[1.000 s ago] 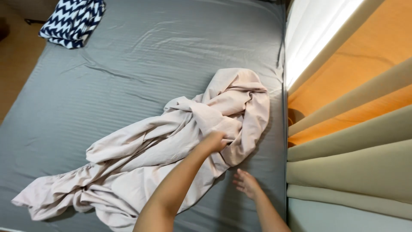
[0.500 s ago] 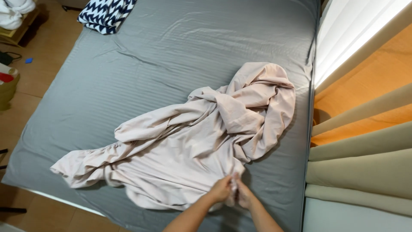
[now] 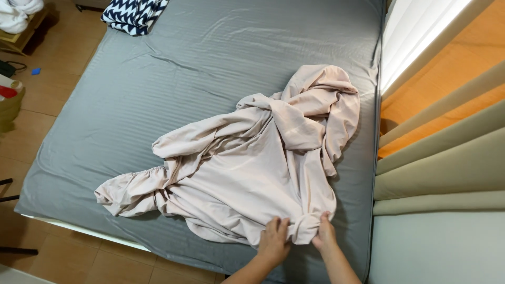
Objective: The person folds a light pink duvet cover and a black-and-white zigzag patterned blanket on a bed. They unfold the items, smooth them out, and fold them into neat rectangles.
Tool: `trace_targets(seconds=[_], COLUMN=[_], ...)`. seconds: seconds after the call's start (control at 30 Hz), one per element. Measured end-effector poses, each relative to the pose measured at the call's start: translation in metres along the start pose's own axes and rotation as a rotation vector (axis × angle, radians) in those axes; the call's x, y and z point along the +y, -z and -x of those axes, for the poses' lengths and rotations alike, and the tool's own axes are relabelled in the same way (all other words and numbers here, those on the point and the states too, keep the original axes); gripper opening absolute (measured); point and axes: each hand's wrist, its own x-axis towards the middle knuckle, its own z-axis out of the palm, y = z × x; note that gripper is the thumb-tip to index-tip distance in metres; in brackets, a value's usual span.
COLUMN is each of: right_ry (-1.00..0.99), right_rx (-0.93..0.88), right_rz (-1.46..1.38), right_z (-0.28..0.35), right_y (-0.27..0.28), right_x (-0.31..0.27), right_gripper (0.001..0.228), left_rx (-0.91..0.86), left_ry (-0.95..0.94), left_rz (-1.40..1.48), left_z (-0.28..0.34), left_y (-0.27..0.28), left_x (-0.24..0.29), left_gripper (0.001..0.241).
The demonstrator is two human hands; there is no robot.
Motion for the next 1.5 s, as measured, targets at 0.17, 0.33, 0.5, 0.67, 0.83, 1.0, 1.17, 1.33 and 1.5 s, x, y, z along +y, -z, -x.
trace_targets(seconds=[0.17,0.33,0.5,0.67,0.83,1.0,1.17,1.33,1.5], right_ry=[0.186,0.272,0.066,-0.203,0.148,0.592,0.475,0.330,-0.025], right_rx=[0.156,0.356,0.123,0.047,0.206,0.594,0.622,0.600,0.050], right_rz=[0.019,-0.095,-0.119,-0.016,-0.214,-0.011,0.143,0.342,0.495], right_z=[0.027,0.061,0.097,0.102,0.113,0.110,0.163,0.139,0.182], right_y=[0.077,0.162,0.167,0.181,0.235,0.339,0.312,0.282,0.134], right_x=[-0.020,-0.007,0.042,0.140,0.137,0.106,0.098,0.175,0.259], right_gripper=[0.083,0.082,0.089,0.072,0.052,0.048,0.053,0.076,0.039], left_rx=[-0.019,-0.387,-0.527,-0.471,-0.526,-0.820,-0.733,-0.522,0.044], left_ry=[0.070,0.038,-0.131,-0.179,-0.180,-0.241,-0.164,0.258,0.513], left_rz=[-0.035,0.183,0.329,0.282,0.120,0.212,0.191,-0.009,-0.092], left_z=[0.034,0.044,0.087,0.141,0.172,0.200,0.226,0.231,0.190], left_y=[-0.053,-0.016,-0.012,-0.015,-0.042,-0.062,-0.063,-0.018,0.017], left_x=[-0.078,-0.015,0.020,0.017,0.010,0.050,0.000,-0.134,-0.270], left_gripper=[0.032,0.024,0.024,0.021,0.020,0.029,0.030,0.028,0.021])
